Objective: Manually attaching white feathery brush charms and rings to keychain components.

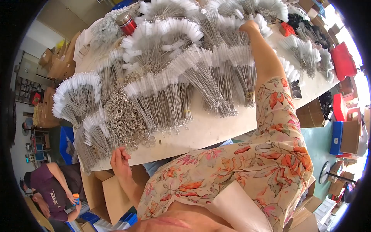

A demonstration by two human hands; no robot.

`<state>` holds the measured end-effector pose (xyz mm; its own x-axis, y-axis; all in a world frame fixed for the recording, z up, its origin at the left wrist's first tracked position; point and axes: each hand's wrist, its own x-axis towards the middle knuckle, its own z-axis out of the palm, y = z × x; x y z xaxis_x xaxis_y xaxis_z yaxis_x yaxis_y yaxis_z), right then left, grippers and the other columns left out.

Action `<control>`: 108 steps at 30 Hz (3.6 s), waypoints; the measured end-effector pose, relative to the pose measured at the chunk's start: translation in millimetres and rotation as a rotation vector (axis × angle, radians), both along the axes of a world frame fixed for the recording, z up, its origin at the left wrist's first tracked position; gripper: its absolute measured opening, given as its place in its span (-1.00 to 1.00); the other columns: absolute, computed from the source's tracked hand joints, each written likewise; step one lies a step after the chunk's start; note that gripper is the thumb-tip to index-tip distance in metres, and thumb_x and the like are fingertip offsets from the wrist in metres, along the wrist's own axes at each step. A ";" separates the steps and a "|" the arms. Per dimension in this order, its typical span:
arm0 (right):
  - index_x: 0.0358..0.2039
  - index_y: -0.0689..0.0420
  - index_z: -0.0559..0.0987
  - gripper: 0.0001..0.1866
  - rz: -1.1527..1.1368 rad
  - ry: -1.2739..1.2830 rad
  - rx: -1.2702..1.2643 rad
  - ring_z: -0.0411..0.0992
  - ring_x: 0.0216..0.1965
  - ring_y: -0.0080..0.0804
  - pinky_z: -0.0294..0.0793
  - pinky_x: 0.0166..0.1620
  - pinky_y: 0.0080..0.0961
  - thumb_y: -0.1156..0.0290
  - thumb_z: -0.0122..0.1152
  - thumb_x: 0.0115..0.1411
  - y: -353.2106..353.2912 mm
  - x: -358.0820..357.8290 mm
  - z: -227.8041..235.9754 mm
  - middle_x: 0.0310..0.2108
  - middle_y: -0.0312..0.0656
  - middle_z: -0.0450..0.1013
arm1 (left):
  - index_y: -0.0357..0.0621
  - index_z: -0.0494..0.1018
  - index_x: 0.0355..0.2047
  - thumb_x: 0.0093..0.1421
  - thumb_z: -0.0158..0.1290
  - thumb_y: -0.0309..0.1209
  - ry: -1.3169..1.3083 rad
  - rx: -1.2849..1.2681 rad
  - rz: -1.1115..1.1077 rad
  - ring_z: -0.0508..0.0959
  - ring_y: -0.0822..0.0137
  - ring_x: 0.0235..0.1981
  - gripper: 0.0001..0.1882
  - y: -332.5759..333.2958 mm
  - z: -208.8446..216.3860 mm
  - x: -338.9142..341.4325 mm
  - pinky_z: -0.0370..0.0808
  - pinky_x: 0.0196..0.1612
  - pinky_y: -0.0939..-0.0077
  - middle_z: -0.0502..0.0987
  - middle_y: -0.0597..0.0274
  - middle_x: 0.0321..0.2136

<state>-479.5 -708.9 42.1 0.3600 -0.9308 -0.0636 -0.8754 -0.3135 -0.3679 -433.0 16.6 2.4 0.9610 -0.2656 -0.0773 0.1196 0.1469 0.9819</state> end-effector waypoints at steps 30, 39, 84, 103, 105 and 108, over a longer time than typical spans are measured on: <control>-0.27 0.21 0.56 -0.52 0.093 0.129 -0.555 0.40 -0.12 0.04 0.37 -0.06 -0.13 0.08 -0.09 0.01 -50.8 -15.7 -16.3 -0.23 0.20 0.42 | -0.37 0.48 -0.32 0.22 -0.07 -0.36 -0.030 0.007 -0.143 0.30 0.58 -0.54 -0.74 -20.7 -14.8 6.8 0.25 -0.41 0.69 0.40 0.37 -0.59; -0.23 0.18 0.42 -0.69 0.874 -1.289 0.587 0.39 -0.27 -0.29 0.45 -0.15 -0.30 0.18 0.00 0.18 218.3 66.6 64.1 -0.30 -0.13 0.37 | -0.31 0.46 -0.23 0.23 -0.08 -0.40 -0.162 0.164 -0.220 0.19 0.63 -0.72 -0.77 -84.5 31.1 36.3 0.13 -0.66 0.80 0.38 0.36 -0.60; -0.43 0.19 0.48 -0.85 1.091 -0.039 1.109 0.27 -0.64 -0.62 0.24 -0.57 -0.64 0.39 0.03 0.17 447.4 -53.5 -61.3 -0.61 -0.32 0.39 | -0.20 0.45 -0.34 0.00 0.13 -0.48 -0.977 0.413 -0.448 0.48 0.30 -0.56 -0.82 -59.5 -72.6 -7.6 0.41 -0.54 0.54 0.48 0.22 -0.51; -0.37 0.25 0.53 -0.84 1.184 -0.888 0.745 0.34 -0.47 -0.60 0.34 -0.45 -0.69 0.42 0.05 0.19 497.3 -9.2 -33.0 -0.25 -0.18 0.41 | -0.19 0.29 -0.27 0.27 -0.15 -0.32 0.279 -0.655 -0.482 0.27 0.58 -0.56 -0.81 -59.7 -28.0 8.0 0.21 -0.63 0.75 0.34 0.26 -0.43; -0.38 0.26 0.54 -0.86 1.181 -0.943 0.753 0.39 -0.39 -0.49 0.38 -0.35 -0.62 0.44 0.10 0.14 504.7 -9.6 -34.1 -0.28 -0.15 0.43 | -0.20 0.29 -0.27 0.27 -0.16 -0.33 0.289 -0.656 -0.436 0.30 0.56 -0.54 -0.82 -62.9 -26.3 3.3 0.24 -0.61 0.74 0.35 0.24 -0.42; -0.42 0.27 0.55 -0.89 1.156 -1.024 0.777 0.45 -0.29 -0.34 0.44 -0.24 -0.54 0.50 0.18 0.06 512.2 -12.1 -35.4 -0.31 -0.12 0.45 | -0.22 0.30 -0.25 0.26 -0.14 -0.39 0.209 -0.569 -0.357 0.37 0.53 -0.50 -0.85 -66.5 -21.5 -0.4 0.32 -0.56 0.71 0.38 0.22 -0.39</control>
